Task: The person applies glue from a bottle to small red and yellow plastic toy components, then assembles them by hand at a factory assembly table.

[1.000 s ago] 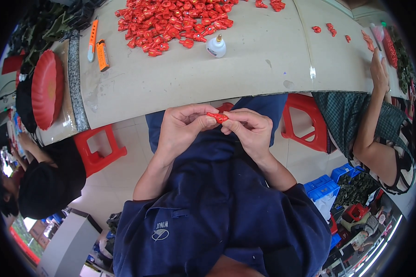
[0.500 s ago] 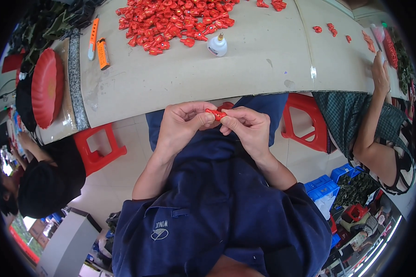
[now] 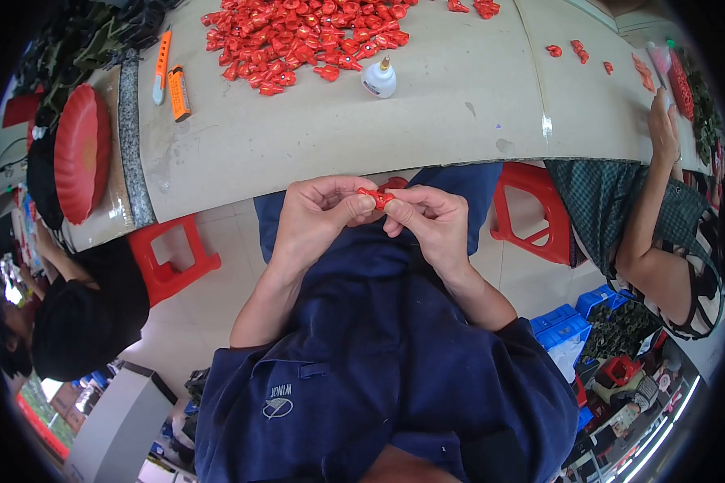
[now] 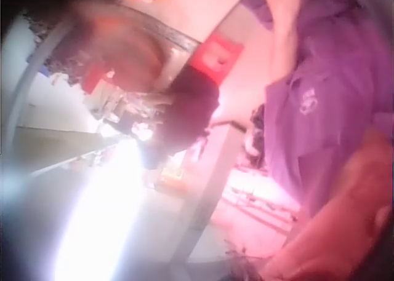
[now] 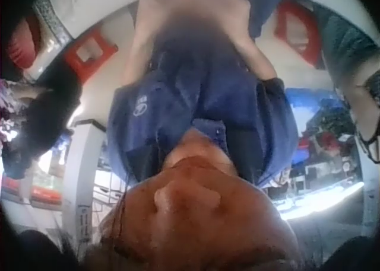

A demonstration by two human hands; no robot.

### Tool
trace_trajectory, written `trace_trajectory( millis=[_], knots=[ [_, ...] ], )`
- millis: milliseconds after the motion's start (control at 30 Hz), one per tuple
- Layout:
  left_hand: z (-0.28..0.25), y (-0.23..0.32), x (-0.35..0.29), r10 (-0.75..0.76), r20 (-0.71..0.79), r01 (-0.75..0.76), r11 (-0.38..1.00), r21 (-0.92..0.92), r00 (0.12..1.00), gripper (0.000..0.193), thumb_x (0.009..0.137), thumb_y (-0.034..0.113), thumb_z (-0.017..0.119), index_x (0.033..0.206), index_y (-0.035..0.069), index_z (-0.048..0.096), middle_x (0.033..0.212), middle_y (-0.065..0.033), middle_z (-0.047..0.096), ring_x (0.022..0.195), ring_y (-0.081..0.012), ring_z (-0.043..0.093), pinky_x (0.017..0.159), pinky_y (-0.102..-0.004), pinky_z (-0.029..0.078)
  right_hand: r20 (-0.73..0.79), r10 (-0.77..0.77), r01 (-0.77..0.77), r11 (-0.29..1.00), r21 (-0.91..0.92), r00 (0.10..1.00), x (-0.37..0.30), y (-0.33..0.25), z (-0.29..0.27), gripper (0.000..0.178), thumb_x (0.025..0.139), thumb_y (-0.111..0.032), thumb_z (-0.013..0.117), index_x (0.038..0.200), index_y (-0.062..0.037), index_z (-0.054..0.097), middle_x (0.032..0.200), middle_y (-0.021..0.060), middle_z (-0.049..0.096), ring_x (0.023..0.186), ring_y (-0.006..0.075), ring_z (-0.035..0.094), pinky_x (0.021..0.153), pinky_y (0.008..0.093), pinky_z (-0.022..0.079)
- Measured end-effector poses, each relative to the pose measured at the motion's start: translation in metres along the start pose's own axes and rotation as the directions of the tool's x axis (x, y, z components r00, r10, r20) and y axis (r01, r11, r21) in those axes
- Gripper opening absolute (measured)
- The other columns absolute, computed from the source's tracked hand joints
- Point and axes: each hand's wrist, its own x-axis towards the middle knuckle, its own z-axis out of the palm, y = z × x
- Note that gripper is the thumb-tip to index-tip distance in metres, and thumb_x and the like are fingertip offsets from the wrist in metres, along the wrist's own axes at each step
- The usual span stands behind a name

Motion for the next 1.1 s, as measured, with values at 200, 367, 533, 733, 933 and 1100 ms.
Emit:
trace_trajectory(
  millis=[200,367,533,733,933,1100],
  knots=[
    [-0.001,-0.003,0.000,0.031,0.025,-0.032,0.999,0.013,0.999,0.015,0.079,0.007,0.063,0.090,-0.003,0.062,0.075,-0.0075,0.063,0.066,-0.0097,0.059,0.060,-0.0201,0.048,0.028,0.033,-0.036,0.992,0.123,0.999,0.000,0.006,-0.003,0.014,0.079,-0.006,0.062,0.089,0.0041,0.062,0.073,0.0116,0.063,0.057,0.0118,0.059,0.051,0.0214,0.050],
    [0.000,-0.004,0.000,0.027,0.014,-0.027,1.000,0.001,1.000,0.014,0.078,0.007,0.064,0.089,-0.003,0.063,0.074,-0.0073,0.063,0.065,-0.0092,0.059,0.059,-0.0198,0.048,0.009,0.038,-0.038,0.992,0.120,0.999,-0.002,0.006,0.000,0.011,0.081,-0.004,0.058,0.088,0.0044,0.062,0.074,0.0125,0.063,0.054,0.0133,0.057,0.047,0.0222,0.046],
    [-0.001,-0.004,-0.001,0.032,0.028,-0.031,0.999,-0.008,0.999,0.015,0.078,0.007,0.064,0.089,-0.002,0.063,0.075,-0.0072,0.063,0.065,-0.0087,0.058,0.059,-0.0196,0.048,0.011,0.026,-0.027,0.990,0.142,1.000,-0.003,0.007,-0.001,0.012,0.081,-0.005,0.059,0.088,0.0042,0.062,0.073,0.0120,0.063,0.056,0.0124,0.058,0.049,0.0217,0.047],
    [0.001,-0.001,-0.003,0.127,0.070,-0.128,0.992,0.012,0.989,0.013,0.077,-0.002,0.060,0.090,-0.003,0.064,0.078,-0.0082,0.064,0.070,-0.0113,0.060,0.064,-0.0216,0.050,-0.026,-0.276,0.272,0.957,-0.102,0.961,-0.006,0.004,0.005,0.013,0.076,0.004,0.061,0.089,0.0037,0.062,0.079,0.0131,0.062,0.058,0.0143,0.059,0.053,0.0216,0.049],
    [-0.003,-0.002,-0.004,0.288,0.173,-0.305,0.950,0.075,0.942,0.014,0.075,-0.007,0.059,0.087,-0.004,0.065,0.086,-0.0118,0.064,0.076,-0.0140,0.061,0.068,-0.0227,0.051,0.171,-0.671,0.655,0.583,-0.480,0.722,0.001,0.000,-0.004,0.020,0.066,0.004,0.069,0.086,0.0012,0.065,0.076,0.0120,0.063,0.064,0.0174,0.063,0.054,0.0228,0.050],
    [-0.003,-0.006,-0.005,0.281,0.152,-0.290,0.956,0.040,0.948,0.015,0.075,-0.008,0.059,0.088,-0.004,0.064,0.093,-0.0139,0.062,0.082,-0.0158,0.061,0.072,-0.0242,0.051,0.229,-0.639,0.648,0.560,-0.517,0.735,0.003,-0.005,-0.006,0.021,0.065,0.001,0.070,0.086,0.0004,0.065,0.076,0.0111,0.063,0.064,0.0173,0.063,0.055,0.0233,0.051]
  ],
)
